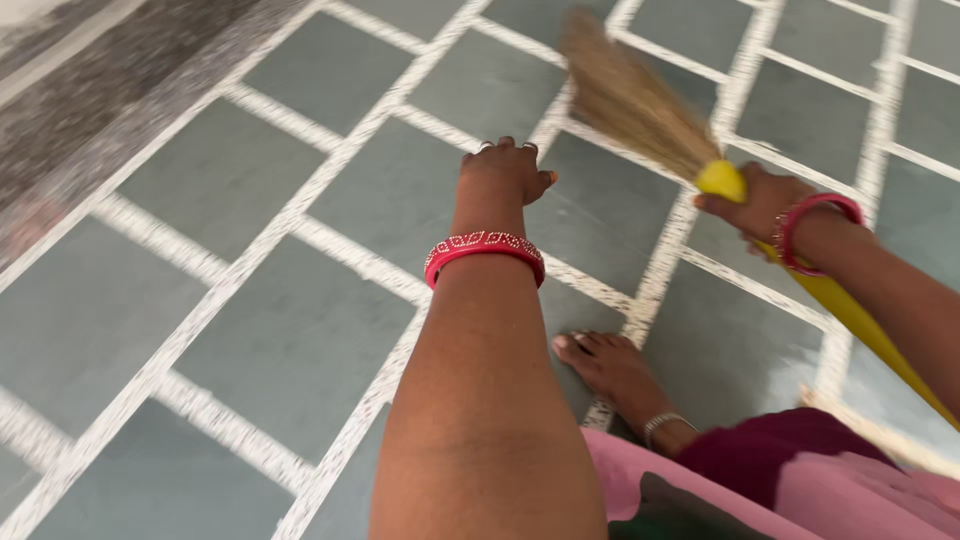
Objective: The person sweeps debris across a tiled floor using a broom with a yellow handle, using their other hand to gather material or point at the floor.
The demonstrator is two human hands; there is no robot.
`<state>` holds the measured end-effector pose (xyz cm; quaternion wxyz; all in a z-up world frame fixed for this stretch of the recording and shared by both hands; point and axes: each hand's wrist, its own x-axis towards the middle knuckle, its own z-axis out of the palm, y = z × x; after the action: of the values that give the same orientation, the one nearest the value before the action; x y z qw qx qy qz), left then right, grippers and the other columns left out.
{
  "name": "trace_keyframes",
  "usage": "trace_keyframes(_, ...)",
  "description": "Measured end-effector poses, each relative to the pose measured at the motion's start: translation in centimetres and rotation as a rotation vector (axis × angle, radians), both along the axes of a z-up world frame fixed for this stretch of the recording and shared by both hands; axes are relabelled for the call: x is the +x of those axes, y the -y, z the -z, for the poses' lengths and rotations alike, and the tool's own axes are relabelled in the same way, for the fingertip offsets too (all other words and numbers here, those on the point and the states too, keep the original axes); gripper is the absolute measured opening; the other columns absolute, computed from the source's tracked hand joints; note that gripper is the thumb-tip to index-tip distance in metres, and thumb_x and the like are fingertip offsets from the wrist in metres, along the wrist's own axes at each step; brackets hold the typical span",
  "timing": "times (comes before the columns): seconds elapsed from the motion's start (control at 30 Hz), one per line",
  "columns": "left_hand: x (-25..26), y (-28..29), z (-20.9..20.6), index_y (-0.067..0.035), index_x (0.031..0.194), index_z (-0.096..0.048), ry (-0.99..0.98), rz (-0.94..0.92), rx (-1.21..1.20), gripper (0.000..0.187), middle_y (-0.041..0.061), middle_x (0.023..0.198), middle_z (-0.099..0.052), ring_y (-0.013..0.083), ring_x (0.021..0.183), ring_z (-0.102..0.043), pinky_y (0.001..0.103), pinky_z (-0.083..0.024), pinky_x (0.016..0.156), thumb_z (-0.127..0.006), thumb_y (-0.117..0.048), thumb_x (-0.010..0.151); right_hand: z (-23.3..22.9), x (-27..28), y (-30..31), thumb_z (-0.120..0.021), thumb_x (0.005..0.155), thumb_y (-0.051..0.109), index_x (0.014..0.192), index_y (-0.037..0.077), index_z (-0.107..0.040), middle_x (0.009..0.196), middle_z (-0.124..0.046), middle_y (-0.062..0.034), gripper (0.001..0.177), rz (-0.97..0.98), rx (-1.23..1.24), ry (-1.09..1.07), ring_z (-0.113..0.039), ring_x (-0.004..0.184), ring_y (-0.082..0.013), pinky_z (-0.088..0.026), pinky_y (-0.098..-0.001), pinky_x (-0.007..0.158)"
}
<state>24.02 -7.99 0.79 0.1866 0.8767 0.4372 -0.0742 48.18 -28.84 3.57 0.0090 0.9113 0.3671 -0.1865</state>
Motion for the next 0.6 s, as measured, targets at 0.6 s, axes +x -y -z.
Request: trace_keyframes(0.6, -1.6, 0.7, 3.6, -0.026, 0.144, -0.055, -0.226, 0.05, -0.114, 0.059, 0.005, 0.156, -0.046, 0.028, 0.142, -0.048, 0.05, -0.044, 0.114, -0.064, -0.05, 0.092, 8.3, -8.6, 11.9, -0.063, 0.093, 0.042, 0.145, 0.002, -0.034, 0.103, -0.074, -0.0226, 0.072, -0.3, -0.204, -0.079, -0.073, 0.093, -0.0398, -0.058, -0.048, 0.086)
